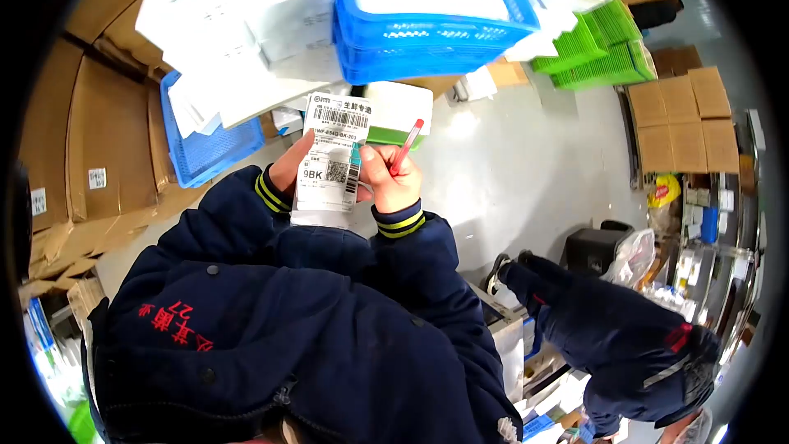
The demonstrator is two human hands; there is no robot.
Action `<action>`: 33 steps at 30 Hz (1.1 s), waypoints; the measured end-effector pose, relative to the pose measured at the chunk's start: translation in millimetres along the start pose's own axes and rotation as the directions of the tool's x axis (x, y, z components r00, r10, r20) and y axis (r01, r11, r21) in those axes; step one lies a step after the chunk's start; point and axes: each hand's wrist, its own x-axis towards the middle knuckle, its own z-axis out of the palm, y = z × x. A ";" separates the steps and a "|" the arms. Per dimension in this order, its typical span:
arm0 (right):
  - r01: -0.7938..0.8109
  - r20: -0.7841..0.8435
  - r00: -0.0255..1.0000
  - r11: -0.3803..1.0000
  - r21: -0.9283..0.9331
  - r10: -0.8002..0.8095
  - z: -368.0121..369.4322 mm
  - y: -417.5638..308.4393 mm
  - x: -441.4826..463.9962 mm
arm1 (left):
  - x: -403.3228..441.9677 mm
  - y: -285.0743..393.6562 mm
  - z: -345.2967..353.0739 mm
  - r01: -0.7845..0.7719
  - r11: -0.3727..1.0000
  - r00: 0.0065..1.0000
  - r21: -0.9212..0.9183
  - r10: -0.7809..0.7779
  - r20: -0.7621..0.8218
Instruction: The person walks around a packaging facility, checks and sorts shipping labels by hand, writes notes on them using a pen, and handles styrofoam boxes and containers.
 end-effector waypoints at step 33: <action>-0.211 -0.092 0.974 0.684 -0.698 0.207 102.1 220.2 223.7 | -156.7 75.5 -119.1 -0.287 0.935 0.853 -0.207 0.151 -0.500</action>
